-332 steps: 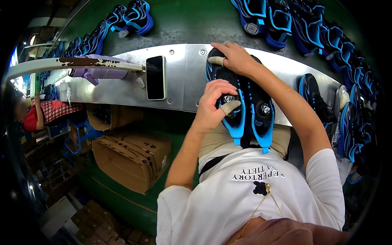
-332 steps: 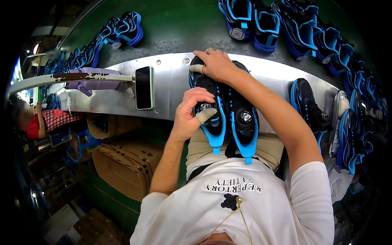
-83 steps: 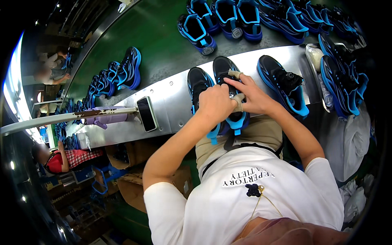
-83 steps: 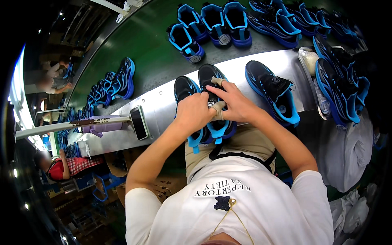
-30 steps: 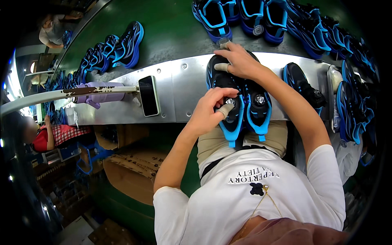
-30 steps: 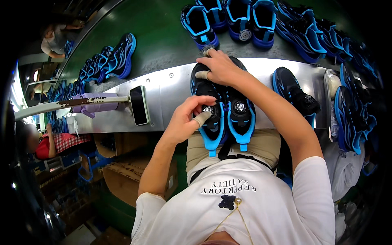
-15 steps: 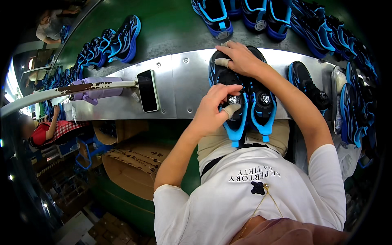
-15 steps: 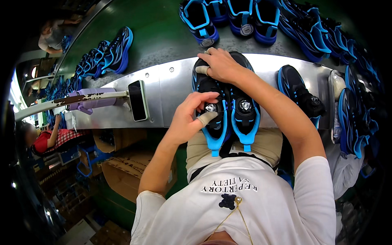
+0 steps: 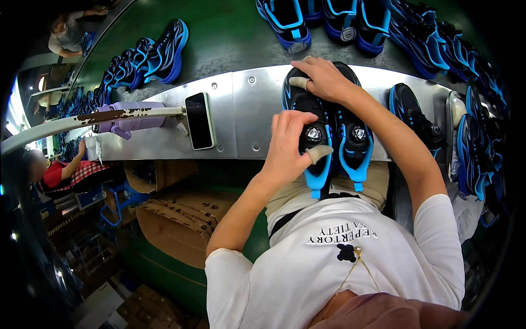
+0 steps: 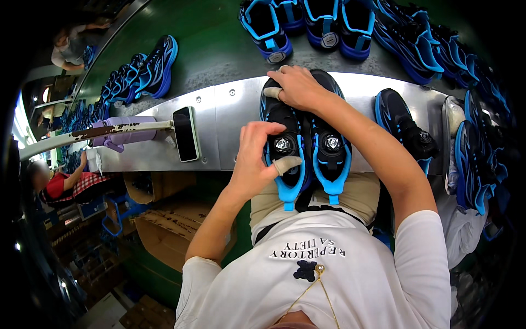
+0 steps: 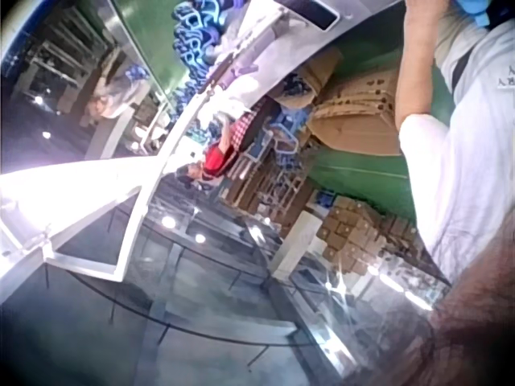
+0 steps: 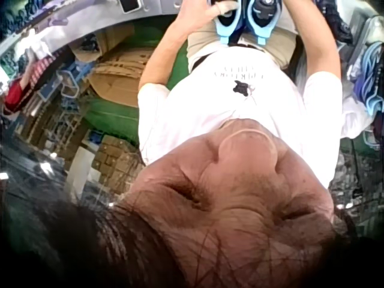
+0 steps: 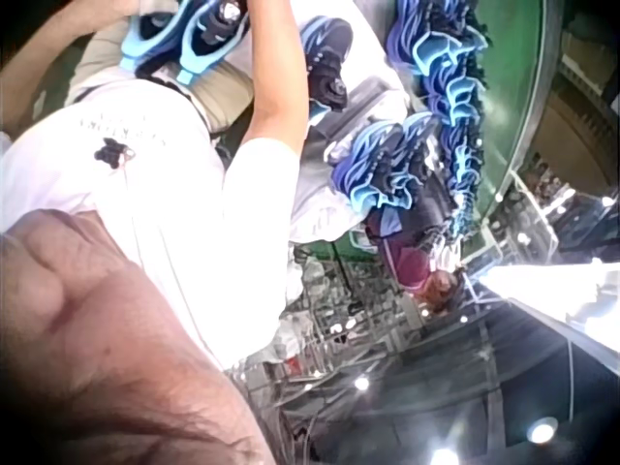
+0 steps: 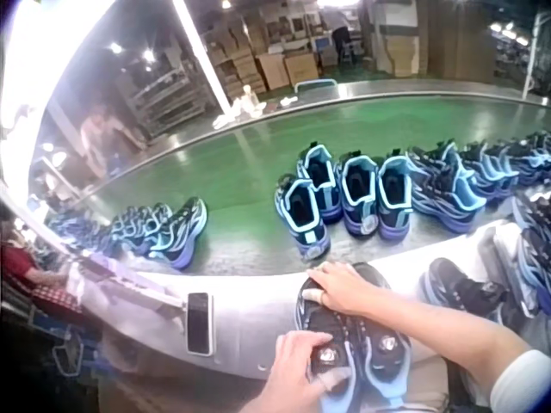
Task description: The person applies glue to the edges and tongues of several sneakers using a small brush, then places the finished sneakers onto a moving assembly line conveyor belt.
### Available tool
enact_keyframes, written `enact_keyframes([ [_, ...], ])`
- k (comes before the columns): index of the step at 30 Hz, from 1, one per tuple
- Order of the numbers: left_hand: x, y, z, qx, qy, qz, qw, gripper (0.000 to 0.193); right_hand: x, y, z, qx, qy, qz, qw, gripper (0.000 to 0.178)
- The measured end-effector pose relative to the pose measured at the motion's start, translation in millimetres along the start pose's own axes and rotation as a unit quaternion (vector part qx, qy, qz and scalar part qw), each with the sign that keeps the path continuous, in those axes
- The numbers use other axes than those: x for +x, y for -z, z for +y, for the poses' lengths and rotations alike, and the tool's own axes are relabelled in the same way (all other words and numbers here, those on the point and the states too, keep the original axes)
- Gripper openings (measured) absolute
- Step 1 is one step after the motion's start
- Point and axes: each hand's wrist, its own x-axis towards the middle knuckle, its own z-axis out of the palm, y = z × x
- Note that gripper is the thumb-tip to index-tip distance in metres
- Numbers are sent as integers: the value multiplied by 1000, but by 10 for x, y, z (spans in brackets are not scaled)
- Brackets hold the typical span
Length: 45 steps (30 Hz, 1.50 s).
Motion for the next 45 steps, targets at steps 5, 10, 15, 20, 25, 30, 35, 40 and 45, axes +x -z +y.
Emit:
enact_keyframes([
  [5, 11, 33, -151, -122, 68, -51, 989, 43, 2, 9, 5, 14, 10, 0, 1000, 47],
  [10, -5, -39, -6, -7, 1, 18, 1000, 48, 1, -29, 32, 6, 9, 8, 1000, 47],
  [15, -11, -133, -124, -113, 56, 5, 992, 42, 5, 34, 2, 20, -12, -30, 999, 51],
  [20, 11, 38, -238, -171, 11, -120, 978, 46, 1, -17, 62, 4, 20, 16, 1000, 47],
  [25, -189, -165, 7, 7, 96, 89, 991, 49, -14, -14, 51, 9, 8, 9, 1000, 46],
  [30, -168, -372, -79, -30, 47, 160, 986, 36, -14, -2, 73, 0, 17, 10, 1000, 46],
  [35, -92, -127, -257, -78, 7, 10, 997, 35, 0, -37, 89, -6, 14, 16, 1000, 44],
  [40, -106, -262, -256, -96, 40, 42, 994, 33, -9, -14, 68, 0, 5, 7, 1000, 44],
  [45, 57, -49, -441, -168, -68, -97, 979, 28, -19, -17, 101, -18, 10, 11, 1000, 43],
])
